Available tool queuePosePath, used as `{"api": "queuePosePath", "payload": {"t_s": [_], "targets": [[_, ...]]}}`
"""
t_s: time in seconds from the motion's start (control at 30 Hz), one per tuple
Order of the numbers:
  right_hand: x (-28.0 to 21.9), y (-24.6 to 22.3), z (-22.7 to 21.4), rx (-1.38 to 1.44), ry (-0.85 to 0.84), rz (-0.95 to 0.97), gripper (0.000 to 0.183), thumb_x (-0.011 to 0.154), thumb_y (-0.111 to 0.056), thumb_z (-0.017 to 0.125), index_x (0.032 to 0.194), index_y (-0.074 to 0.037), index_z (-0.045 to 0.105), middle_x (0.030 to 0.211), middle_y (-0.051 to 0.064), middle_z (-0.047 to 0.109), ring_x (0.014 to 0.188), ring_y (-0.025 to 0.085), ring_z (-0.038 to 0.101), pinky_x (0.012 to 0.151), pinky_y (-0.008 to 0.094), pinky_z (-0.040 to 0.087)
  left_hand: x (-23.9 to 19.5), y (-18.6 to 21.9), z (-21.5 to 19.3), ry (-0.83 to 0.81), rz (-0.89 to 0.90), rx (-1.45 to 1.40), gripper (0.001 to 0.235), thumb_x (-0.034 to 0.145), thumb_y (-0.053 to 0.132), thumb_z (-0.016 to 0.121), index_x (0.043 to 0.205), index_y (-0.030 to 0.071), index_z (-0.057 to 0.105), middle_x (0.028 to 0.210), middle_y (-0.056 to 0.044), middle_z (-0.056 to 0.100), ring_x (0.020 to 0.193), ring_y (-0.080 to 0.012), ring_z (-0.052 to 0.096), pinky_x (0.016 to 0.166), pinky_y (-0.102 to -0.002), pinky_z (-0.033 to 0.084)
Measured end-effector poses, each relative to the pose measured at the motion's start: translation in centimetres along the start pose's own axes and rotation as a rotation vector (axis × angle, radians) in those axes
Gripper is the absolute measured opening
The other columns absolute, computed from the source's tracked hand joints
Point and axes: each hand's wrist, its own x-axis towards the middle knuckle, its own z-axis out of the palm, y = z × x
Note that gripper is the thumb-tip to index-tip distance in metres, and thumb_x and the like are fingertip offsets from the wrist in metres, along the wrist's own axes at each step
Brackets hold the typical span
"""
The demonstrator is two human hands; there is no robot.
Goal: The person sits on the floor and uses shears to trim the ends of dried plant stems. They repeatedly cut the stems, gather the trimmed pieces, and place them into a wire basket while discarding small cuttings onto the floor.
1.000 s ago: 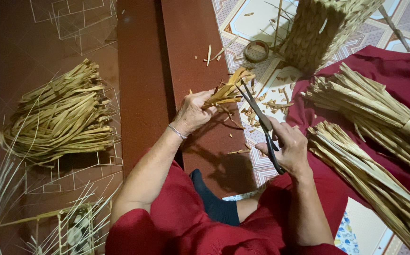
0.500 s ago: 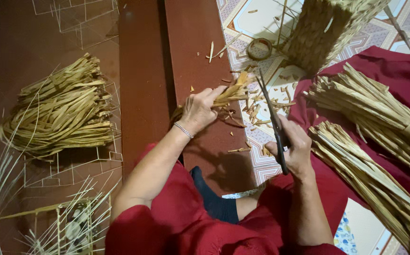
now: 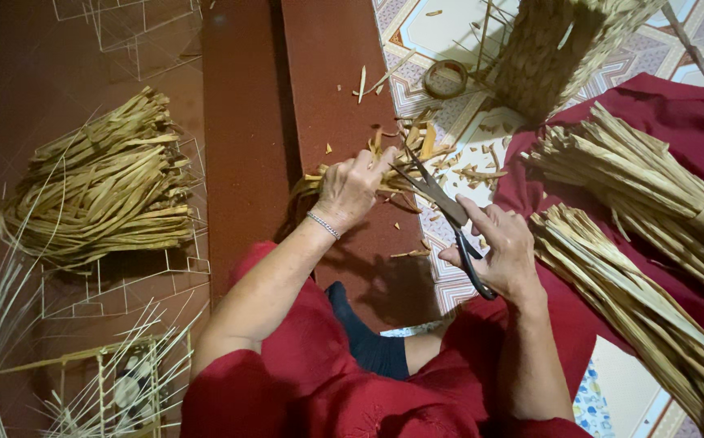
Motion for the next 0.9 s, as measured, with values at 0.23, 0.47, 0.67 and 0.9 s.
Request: {"api": "queuePosePath", "payload": {"t_s": [0.23,0.47,0.67,0.9], "targets": [[-0.2,0.0,0.1,-0.013,0.036,0.033,0.082,0.074,-0.057,0.082,0.140,-0.012,0.064,0.078,0.005,0.055,0.069,0.022,0.050,0.069,0.039,0.041,0.3,0.0,0.2,0.065,-0.065,0.050,0.062,0.081,-0.010,0.065,0.140,0.006,0.060,0.085,-0.014,0.062,0.064,-0.0247,0.069,0.054,-0.038,0.057],[0.0,-0.4,0.1,-0.070,0.033,0.035,0.082,0.073,-0.059,0.083,0.137,-0.011,0.065,0.076,0.004,0.054,0.066,0.021,0.050,0.067,0.039,0.041,0.2,0.0,0.9,0.077,-0.051,0.063,0.050,0.088,-0.008,0.063,0.137,-0.002,0.060,0.087,-0.013,0.063,0.064,-0.0217,0.069,0.055,-0.036,0.058],[0.0,-0.7,0.5,-0.052,0.012,0.040,0.077,0.074,-0.056,0.082,0.135,-0.012,0.067,0.072,0.005,0.058,0.062,0.023,0.054,0.061,0.039,0.046,0.4,1.6,0.4,0.049,-0.019,0.072,0.025,0.090,0.004,0.063,0.115,0.001,0.065,0.086,-0.012,0.062,0.068,-0.0262,0.070,0.057,-0.040,0.057],[-0.5,-0.5,1.7,0.051,-0.020,0.056,0.068,0.082,-0.048,0.081,0.135,-0.009,0.066,0.070,0.014,0.064,0.062,0.030,0.066,0.059,0.044,0.051,0.7,1.5,0.8,-0.015,-0.089,-0.024,0.030,0.081,-0.006,0.066,0.110,0.000,0.063,0.088,-0.014,0.065,0.071,-0.0287,0.072,0.061,-0.041,0.059]]}}
